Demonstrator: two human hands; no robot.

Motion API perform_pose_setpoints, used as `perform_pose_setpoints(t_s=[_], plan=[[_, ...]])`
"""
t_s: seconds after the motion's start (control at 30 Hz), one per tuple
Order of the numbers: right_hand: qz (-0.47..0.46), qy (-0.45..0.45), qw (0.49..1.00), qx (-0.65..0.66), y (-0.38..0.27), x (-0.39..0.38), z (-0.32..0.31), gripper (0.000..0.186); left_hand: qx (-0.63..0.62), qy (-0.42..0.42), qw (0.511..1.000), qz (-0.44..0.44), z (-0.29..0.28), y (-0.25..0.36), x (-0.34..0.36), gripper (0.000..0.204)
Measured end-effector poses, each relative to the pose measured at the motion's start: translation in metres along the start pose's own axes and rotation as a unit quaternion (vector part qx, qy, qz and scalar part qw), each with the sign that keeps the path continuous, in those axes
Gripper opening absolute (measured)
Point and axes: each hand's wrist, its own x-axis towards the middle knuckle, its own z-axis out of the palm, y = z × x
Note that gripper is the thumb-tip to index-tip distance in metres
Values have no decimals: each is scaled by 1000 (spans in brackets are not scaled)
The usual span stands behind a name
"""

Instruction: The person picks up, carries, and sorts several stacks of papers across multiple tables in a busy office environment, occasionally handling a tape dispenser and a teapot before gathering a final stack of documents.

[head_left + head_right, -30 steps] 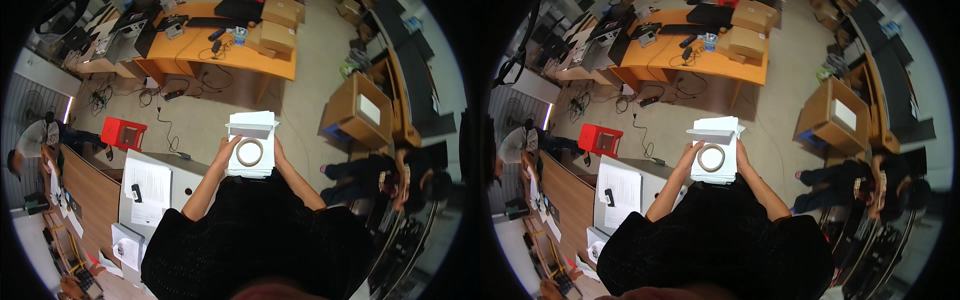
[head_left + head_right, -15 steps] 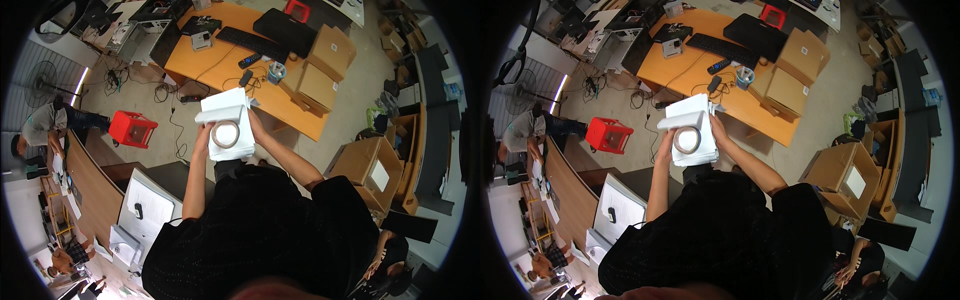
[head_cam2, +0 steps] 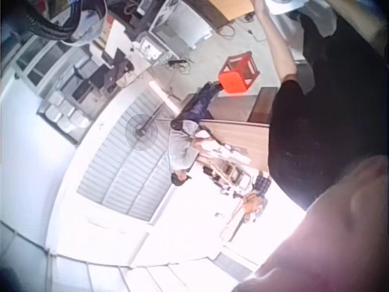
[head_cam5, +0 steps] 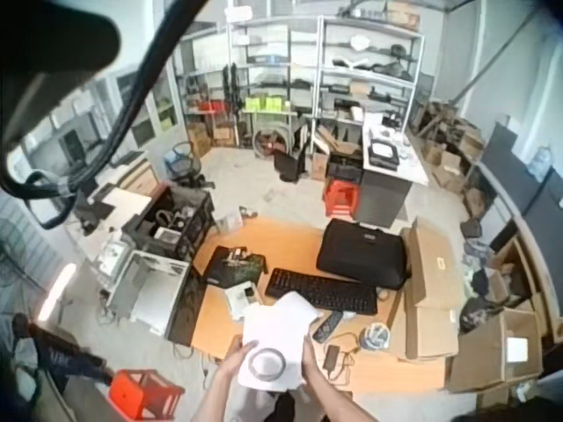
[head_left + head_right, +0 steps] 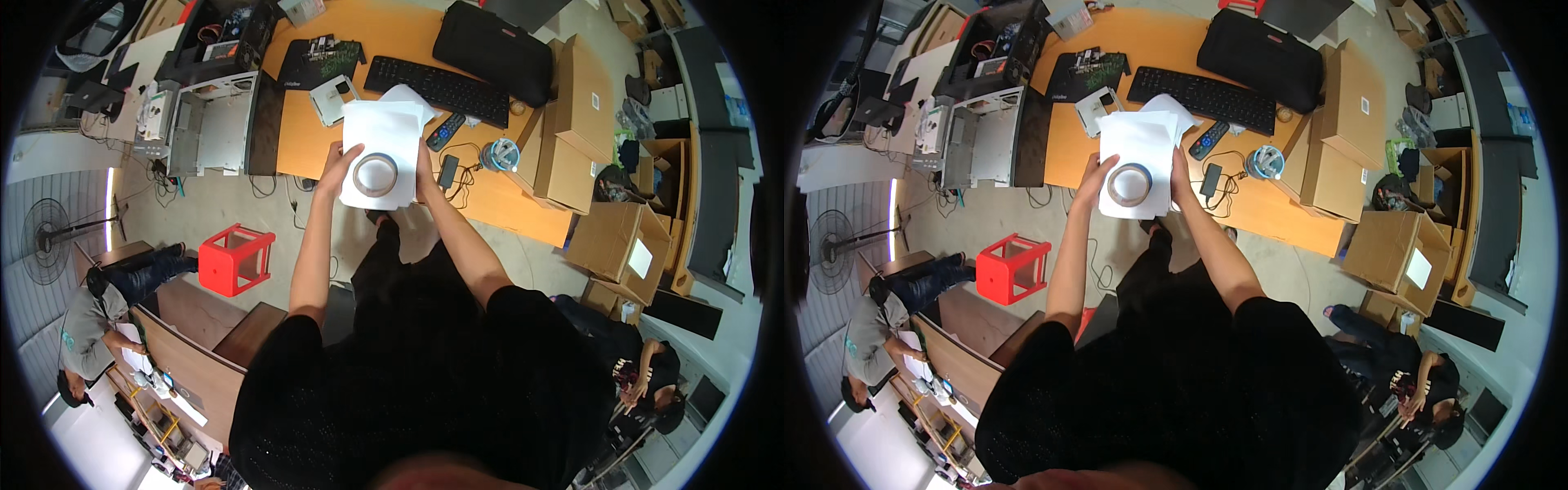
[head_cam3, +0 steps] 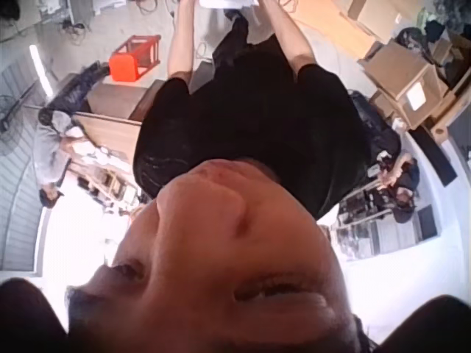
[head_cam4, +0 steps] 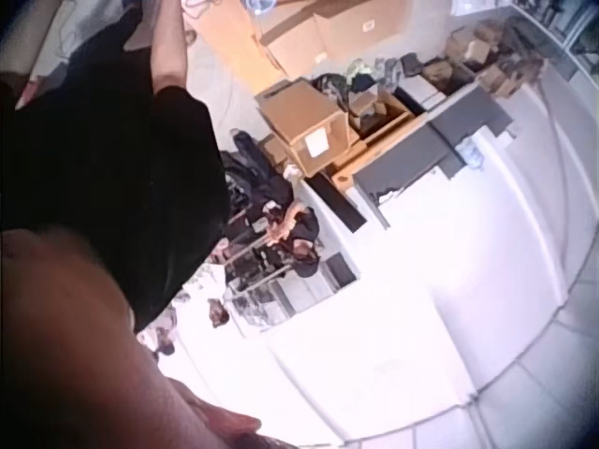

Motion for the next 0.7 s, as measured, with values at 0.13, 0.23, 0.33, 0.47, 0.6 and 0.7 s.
perform_pose_setpoints(t_s=[0.13,0.23,0.33,0.47,0.6,0.7], plan=[[20,112,993,-23,44,45,-36,46,67,-19,995,-74,3,-8,49,66],[5,166,982,-87,55,45,-28,48,65,-27,995,-77,-14,-39,66,64],[-33,183,978,-89,59,50,-52,45,47,-25,995,-83,-1,-40,73,60],[-21,196,976,-89,35,53,-12,41,36,-35,995,-83,-12,-32,87,61],[-24,141,989,22,50,67,-60,38,86,14,996,34,-4,-57,106,80],[-65,181,962,-195,19,47,-73,33,181,-25,983,1,20,-20,89,78]])
